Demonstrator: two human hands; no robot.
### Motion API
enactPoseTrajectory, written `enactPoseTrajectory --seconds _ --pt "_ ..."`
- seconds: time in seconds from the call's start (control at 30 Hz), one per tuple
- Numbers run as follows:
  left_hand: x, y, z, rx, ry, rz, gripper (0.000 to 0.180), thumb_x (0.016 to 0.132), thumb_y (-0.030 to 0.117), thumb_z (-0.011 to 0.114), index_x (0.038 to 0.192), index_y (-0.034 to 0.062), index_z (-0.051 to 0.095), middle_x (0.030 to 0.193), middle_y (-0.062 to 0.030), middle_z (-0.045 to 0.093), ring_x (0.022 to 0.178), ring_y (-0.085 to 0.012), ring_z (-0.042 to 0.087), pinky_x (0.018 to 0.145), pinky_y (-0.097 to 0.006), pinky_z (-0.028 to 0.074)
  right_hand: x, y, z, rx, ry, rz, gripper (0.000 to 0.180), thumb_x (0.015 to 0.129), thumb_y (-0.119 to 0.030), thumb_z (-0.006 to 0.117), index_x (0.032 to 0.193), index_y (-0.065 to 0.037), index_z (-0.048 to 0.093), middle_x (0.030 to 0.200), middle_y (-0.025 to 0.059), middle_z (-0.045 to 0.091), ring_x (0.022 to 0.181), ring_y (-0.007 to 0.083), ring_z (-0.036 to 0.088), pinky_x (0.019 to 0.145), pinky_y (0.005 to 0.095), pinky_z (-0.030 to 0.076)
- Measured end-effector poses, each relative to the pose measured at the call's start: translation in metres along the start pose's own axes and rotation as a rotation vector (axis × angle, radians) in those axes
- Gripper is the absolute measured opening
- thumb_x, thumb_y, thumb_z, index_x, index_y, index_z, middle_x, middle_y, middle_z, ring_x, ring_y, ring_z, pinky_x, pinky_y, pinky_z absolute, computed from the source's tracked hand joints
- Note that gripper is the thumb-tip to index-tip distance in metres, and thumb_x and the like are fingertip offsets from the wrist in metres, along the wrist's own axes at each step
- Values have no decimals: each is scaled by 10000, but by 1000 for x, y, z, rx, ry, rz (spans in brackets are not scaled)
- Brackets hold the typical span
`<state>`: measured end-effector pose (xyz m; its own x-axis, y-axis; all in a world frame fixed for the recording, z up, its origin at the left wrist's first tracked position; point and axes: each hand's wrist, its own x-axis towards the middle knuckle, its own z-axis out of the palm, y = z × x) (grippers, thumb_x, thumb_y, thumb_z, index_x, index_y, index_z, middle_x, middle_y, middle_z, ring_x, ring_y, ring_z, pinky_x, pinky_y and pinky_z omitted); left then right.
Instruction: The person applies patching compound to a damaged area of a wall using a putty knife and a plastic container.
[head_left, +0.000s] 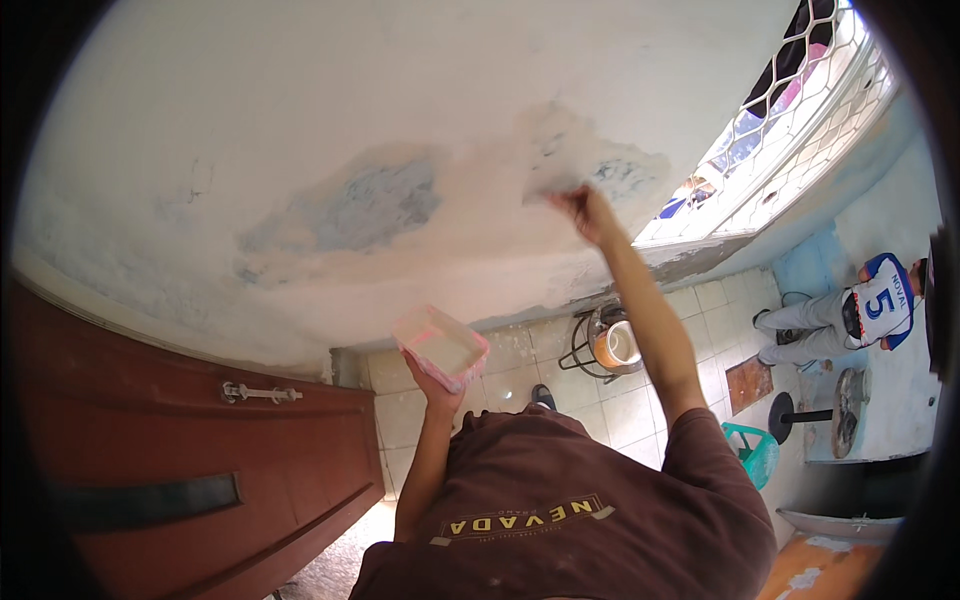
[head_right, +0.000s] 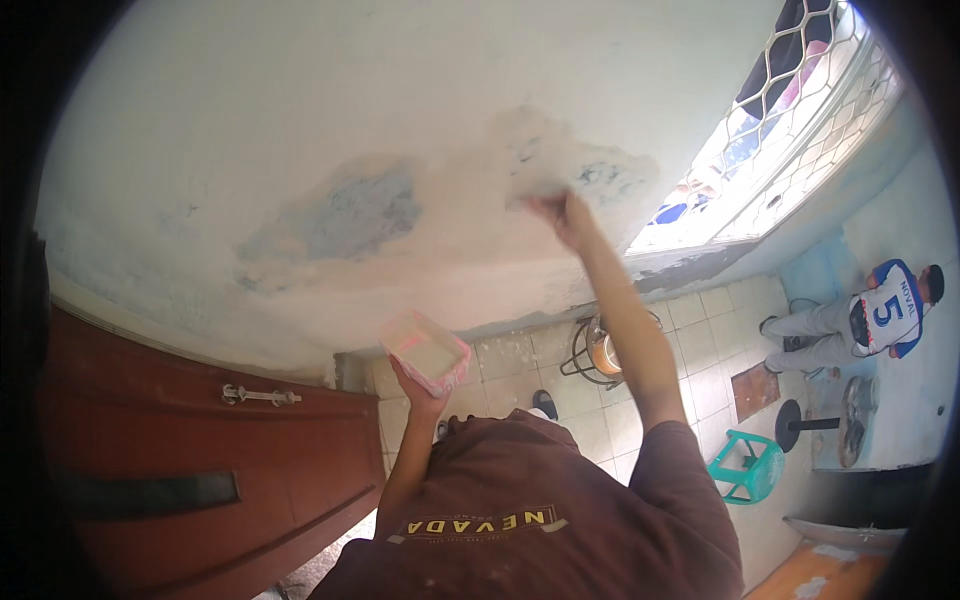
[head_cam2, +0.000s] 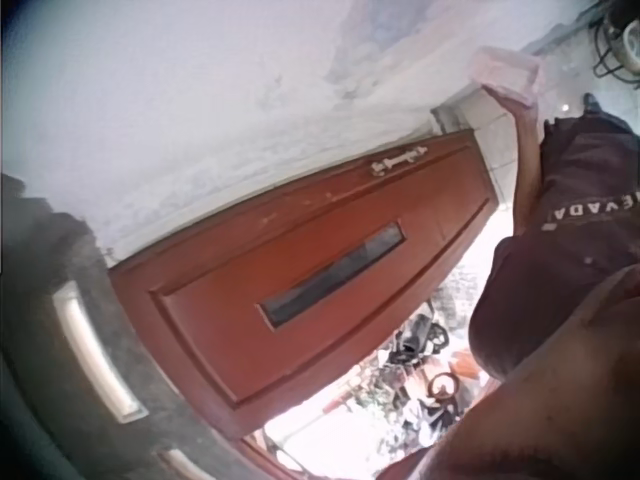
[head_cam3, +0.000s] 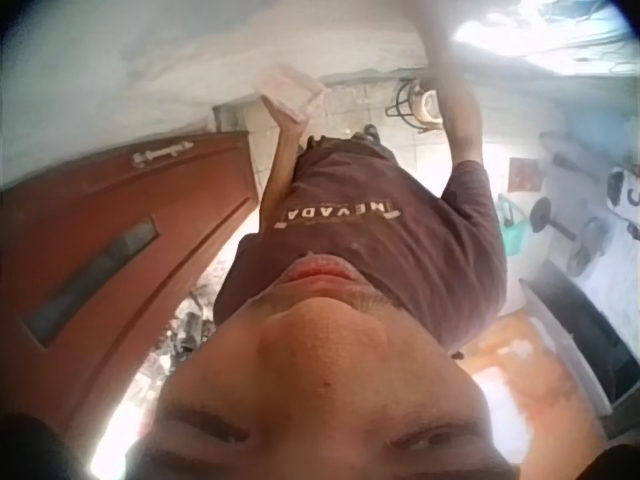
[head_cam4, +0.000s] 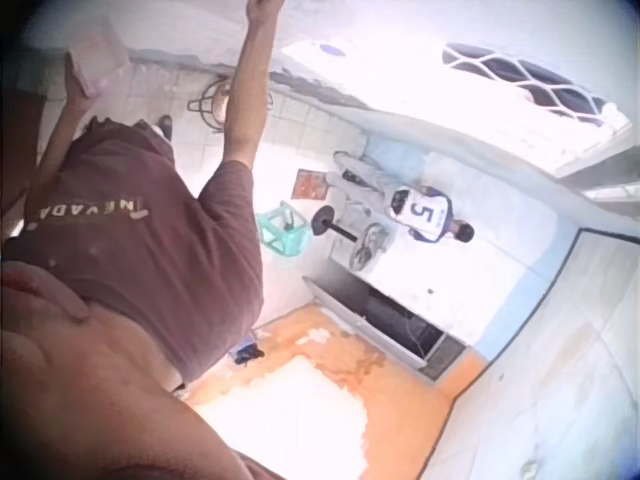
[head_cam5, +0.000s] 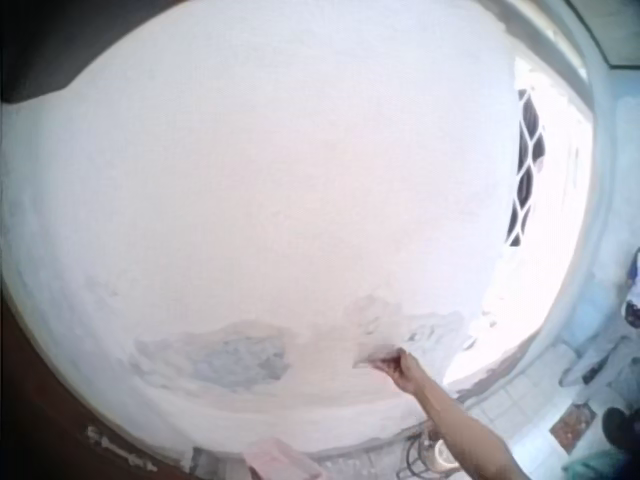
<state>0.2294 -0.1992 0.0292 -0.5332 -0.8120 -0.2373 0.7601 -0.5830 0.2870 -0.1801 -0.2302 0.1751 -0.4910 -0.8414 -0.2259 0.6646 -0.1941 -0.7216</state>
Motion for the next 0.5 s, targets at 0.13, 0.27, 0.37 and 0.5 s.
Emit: enactPoseTrajectory --seconds 0.13,0.27,0.37,0.5 --pt "0 -2 5 46 -11 -32 792 936 764 409 1506 216 372 1485 -36 452 1382 -293 439 1138 -532 379 -33 -156 122 151 -345 -101 523 990 -99 255 1308 313 314 1371 445 420 1335 531 435 1087 412 542" --pt "0 -9 14 40 0 -98 763 946 746 413 1491 212 407 1436 -41 510 1326 -306 504 1108 -522 419 -108 -212 192 156 -356 -501 294 962 -20 419 917 254 514 1064 382 625 1089 455 657 912 320 639" --pt "2 -15 11 52 -8 -135 779 939 759 406 1494 213 399 1437 -47 509 1322 -311 510 1103 -531 425 -134 -183 180 -129 -232 -649 496 1028 -154 274 1134 262 524 1223 376 593 1239 452 568 1056 431 547" --pt "12 -29 23 64 14 -103 781 935 763 409 1490 214 405 1435 -48 514 1319 -306 516 1101 -536 430 -100 -54 75 -187 -156 -321 540 1050 -210 248 1038 185 617 1152 331 658 1137 394 650 1075 475 502"
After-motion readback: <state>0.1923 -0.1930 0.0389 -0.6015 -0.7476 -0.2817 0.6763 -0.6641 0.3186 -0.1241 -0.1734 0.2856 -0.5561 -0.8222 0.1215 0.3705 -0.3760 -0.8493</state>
